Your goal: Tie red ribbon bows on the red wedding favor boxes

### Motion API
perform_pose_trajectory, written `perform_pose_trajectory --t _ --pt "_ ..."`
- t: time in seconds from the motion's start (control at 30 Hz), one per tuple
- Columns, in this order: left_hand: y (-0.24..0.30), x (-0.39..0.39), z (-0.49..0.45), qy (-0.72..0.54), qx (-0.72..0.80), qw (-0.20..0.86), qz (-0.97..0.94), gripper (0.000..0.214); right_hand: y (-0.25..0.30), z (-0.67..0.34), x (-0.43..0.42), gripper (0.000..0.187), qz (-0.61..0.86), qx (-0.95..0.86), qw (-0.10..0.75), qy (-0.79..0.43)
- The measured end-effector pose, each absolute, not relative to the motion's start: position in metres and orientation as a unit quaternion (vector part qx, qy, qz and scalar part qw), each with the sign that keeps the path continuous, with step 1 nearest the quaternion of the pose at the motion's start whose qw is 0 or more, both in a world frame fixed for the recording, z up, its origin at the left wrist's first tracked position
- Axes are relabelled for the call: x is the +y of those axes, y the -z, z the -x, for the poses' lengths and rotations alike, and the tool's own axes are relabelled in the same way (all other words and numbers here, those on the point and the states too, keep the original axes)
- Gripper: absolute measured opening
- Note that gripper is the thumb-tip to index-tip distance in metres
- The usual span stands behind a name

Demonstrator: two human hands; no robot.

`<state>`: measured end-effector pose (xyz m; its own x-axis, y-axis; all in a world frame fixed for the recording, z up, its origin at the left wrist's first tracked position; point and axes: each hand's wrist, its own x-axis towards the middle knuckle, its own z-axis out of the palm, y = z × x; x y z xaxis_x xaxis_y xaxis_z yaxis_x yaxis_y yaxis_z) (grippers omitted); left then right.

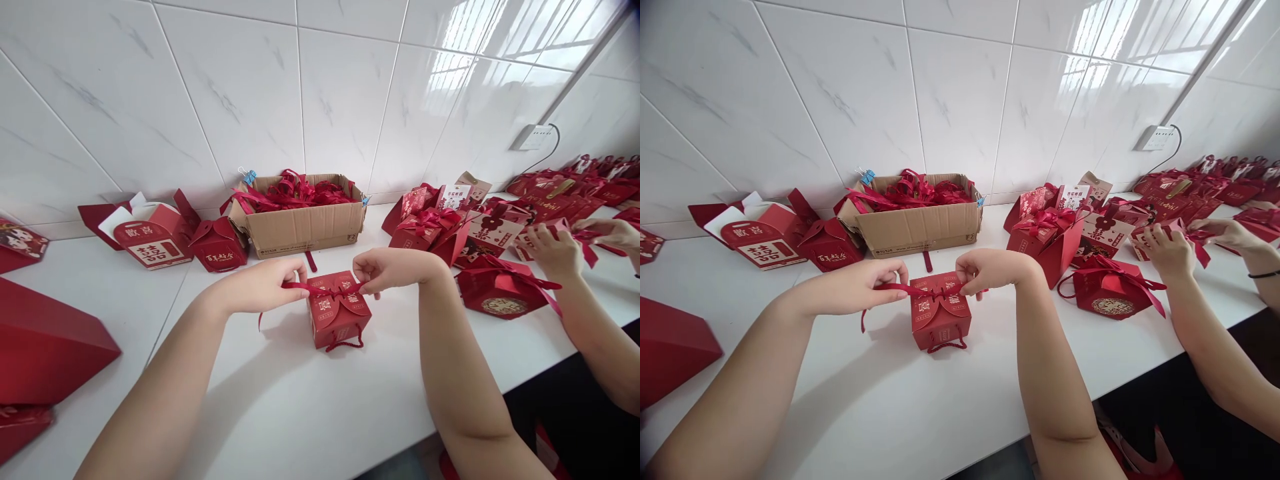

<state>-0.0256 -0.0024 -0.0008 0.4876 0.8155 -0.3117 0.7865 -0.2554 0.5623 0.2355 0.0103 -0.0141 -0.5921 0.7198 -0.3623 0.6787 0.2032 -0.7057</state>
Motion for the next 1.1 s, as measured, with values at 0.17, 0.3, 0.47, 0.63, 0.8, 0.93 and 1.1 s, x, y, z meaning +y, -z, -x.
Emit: perform_pose_trajectory --t 0.17,0.3,0.47,0.63,0.8,0.93,1.1 --pt "-0.023 -0.006 0.05 -0.102 0.477 0.39 -0.781 0.026 0.011 -0.257 0.008 0.02 0.344 -0.758 0.117 -0.542" --pt "-0.031 -0.007 0.064 -0.255 0.419 0.43 -0.758 0.017 0.013 -0.265 0.005 0.029 0.292 -0.724 0.259 -0.569" --pt "-0.026 -0.006 0.058 -0.395 0.333 0.504 -0.692 0.023 0.017 -0.254 0.006 0.025 0.266 -0.684 0.363 -0.575" --pt "-0.019 -0.009 0.04 -0.415 0.28 0.543 -0.675 0.032 0.018 -0.238 0.009 0.017 0.238 -0.688 0.396 -0.56" --pt "-0.016 -0.016 0.023 -0.457 0.309 0.514 -0.657 0.02 0.009 -0.218 0.003 0.016 0.274 -0.651 0.505 -0.495" --pt "-0.019 -0.017 0.009 -0.524 0.369 0.418 -0.643 0.018 0.001 -0.202 -0.005 0.014 0.316 -0.605 0.585 -0.439" --pt "-0.025 -0.015 -0.009 -0.562 0.388 0.325 -0.654 0.018 -0.004 -0.193 -0.011 0.013 0.321 -0.565 0.631 -0.423"
